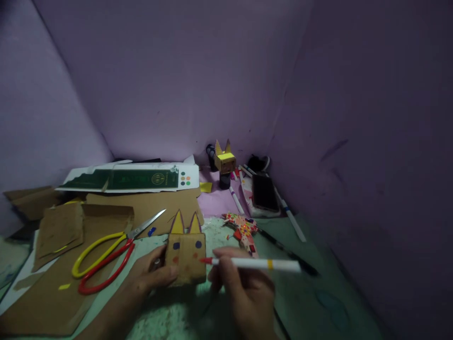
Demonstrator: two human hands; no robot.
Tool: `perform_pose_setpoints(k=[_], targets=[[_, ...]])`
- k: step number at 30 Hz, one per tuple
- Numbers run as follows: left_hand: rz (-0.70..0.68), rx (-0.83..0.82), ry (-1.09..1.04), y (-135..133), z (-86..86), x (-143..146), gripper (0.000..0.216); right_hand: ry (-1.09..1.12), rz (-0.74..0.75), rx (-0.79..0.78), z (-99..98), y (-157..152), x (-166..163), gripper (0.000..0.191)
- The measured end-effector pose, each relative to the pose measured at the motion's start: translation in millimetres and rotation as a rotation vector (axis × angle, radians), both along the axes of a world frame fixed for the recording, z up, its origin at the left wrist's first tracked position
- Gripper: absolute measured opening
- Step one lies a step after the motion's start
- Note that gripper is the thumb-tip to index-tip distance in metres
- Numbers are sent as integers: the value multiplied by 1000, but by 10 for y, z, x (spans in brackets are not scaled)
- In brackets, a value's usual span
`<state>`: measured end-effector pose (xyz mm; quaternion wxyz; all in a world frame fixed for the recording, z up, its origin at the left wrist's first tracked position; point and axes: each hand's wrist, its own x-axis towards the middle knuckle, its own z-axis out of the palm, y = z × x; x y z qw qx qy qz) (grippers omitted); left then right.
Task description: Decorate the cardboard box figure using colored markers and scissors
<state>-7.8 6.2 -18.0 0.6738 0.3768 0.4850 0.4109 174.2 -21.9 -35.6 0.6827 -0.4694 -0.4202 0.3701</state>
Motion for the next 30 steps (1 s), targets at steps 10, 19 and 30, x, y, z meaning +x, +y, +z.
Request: perform_pose_setpoints(k=[10, 19, 30], targets=[[39, -10, -10, -68, 47, 20, 56, -458, 82, -31, -140, -103, -42, 34], [35, 7, -3, -60, 16, 11, 56, -575, 225, 128, -147, -34, -19, 12], [49, -17, -6, -59, 46, 22, 56, -499, 275, 99, -197, 24, 0, 21]])
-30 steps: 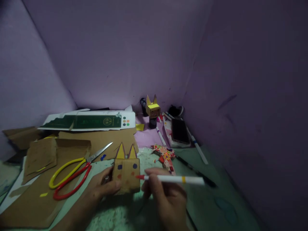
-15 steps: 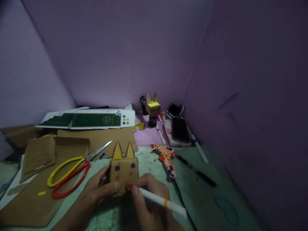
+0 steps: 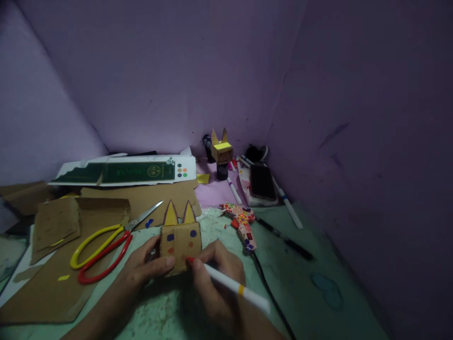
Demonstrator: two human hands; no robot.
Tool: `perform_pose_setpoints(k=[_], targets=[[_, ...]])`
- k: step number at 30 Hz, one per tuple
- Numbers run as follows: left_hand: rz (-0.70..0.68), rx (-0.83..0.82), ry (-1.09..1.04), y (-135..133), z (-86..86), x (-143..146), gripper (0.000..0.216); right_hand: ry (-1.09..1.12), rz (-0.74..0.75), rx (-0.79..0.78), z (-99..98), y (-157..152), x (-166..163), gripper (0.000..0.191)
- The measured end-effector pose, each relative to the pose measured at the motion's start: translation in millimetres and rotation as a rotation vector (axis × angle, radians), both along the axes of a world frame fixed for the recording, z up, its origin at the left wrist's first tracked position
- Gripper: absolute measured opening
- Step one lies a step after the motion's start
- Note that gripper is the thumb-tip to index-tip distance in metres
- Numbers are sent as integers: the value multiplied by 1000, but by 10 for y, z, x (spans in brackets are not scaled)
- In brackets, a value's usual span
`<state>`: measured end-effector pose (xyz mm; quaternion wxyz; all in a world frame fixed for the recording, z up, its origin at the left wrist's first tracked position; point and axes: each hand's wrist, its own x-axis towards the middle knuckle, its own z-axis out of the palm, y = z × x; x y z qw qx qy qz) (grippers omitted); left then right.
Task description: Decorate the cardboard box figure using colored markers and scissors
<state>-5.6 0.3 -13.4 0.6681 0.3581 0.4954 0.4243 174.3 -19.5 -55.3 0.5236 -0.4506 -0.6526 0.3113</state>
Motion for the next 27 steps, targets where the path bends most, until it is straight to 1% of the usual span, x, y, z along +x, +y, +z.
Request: perform_pose_setpoints(k=[3, 11, 16, 19, 27], targets=[[-1, 5, 20, 6, -14, -4, 56, -26, 14, 24, 2, 5, -2, 21], [-9, 17, 31, 10, -30, -15, 57, -55, 42, 6, -17, 1, -10, 20], [-2, 6, 40, 0, 2, -3, 57, -87, 30, 39, -31, -9, -8, 20], [3, 14, 54, -1, 14, 1, 55, -93, 43, 31, -23, -11, -14, 20], [-11, 20, 44, 4, -19, -13, 56, -131, 20, 25, -12, -5, -21, 22]])
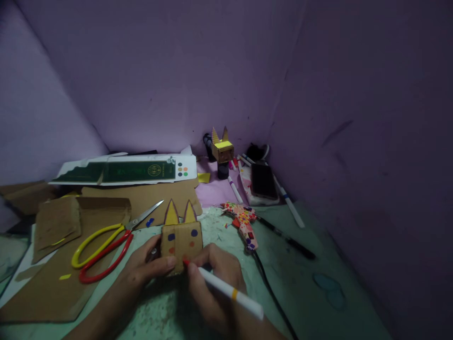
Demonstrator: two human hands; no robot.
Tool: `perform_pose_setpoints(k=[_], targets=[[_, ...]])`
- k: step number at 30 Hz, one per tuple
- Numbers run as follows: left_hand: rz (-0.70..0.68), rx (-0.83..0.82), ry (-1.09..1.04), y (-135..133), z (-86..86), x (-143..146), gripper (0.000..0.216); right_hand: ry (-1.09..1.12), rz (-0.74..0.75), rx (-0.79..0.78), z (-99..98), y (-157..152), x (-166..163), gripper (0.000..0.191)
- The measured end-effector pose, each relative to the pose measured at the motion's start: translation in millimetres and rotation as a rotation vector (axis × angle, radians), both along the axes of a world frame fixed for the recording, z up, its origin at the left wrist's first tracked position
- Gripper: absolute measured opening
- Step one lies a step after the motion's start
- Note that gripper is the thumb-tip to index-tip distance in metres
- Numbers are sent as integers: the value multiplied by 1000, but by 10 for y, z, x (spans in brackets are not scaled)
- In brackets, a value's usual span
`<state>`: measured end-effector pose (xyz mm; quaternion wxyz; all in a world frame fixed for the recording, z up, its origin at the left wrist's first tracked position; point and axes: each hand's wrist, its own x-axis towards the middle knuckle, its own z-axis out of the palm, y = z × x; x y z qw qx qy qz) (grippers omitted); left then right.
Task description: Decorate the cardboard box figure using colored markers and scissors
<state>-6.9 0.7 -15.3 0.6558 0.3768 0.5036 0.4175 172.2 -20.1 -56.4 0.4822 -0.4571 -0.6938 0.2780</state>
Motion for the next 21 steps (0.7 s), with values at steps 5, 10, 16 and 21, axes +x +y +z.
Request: perform_pose_setpoints(k=[5, 10, 16, 21], targets=[[-11, 11, -5, 1, -14, -1, 53, 17, -26, -8, -7, 15, 3, 21], [-22, 12, -16, -2, 3, 7, 55, 29, -40, -21, -9, 8, 15, 21], [-20, 9, 14, -7, 28, 8, 58, 44, -70, -26, -41, 15, 1, 23], [-16, 27, 18, -7, 23, 15, 60, 81, -36, -67, -57, 20, -18, 23]])
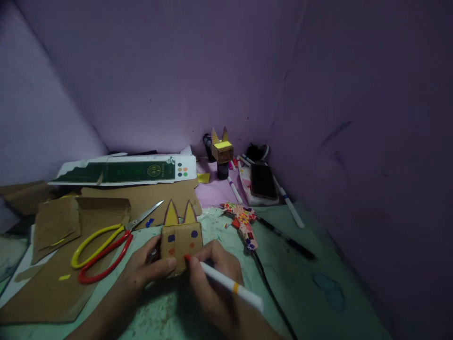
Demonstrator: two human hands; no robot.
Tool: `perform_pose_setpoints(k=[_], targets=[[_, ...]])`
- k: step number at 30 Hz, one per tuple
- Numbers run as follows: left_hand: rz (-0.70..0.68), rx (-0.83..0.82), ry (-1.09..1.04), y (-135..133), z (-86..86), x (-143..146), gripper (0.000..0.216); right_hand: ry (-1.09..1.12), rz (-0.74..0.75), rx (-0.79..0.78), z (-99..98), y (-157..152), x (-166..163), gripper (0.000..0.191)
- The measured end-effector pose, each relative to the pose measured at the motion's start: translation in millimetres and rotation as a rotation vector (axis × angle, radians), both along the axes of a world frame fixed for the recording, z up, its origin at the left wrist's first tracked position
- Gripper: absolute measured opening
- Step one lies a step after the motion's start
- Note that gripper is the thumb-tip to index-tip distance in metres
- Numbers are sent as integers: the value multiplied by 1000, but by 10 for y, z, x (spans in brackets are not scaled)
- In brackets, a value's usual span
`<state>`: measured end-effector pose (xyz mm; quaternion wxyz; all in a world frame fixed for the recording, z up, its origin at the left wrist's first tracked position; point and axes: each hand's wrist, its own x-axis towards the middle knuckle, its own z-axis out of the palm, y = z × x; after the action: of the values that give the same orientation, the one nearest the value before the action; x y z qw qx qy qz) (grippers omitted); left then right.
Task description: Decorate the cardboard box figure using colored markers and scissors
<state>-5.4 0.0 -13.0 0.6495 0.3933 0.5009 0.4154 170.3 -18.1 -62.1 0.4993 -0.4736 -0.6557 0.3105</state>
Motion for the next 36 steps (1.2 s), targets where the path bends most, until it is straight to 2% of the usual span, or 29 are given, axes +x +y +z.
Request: perform_pose_setpoints(k=[10, 15, 22, 27, 32, 36], targets=[[9, 17, -5, -3, -40, -2, 55, -12, 62, 18, 61, 15, 27, 25], [6, 10, -9, -3, -29, 7, 55, -33, -5, 25, 111, 20, 18, 24], [13, 6, 7, 3, -26, 1, 57, -9, -17, 11, 32, 20, 12, 23], [13, 15, 1, 1, -49, -4, 55, -28, 39, 8, 40, 21, 4, 23], [11, 2, -4, -5, -29, 10, 58, 17, -74, 30, 66, 25, -17, 24], [18, 15, 27, 1, -27, 4, 57, 51, 45, -64, 48, 29, 1, 22]])
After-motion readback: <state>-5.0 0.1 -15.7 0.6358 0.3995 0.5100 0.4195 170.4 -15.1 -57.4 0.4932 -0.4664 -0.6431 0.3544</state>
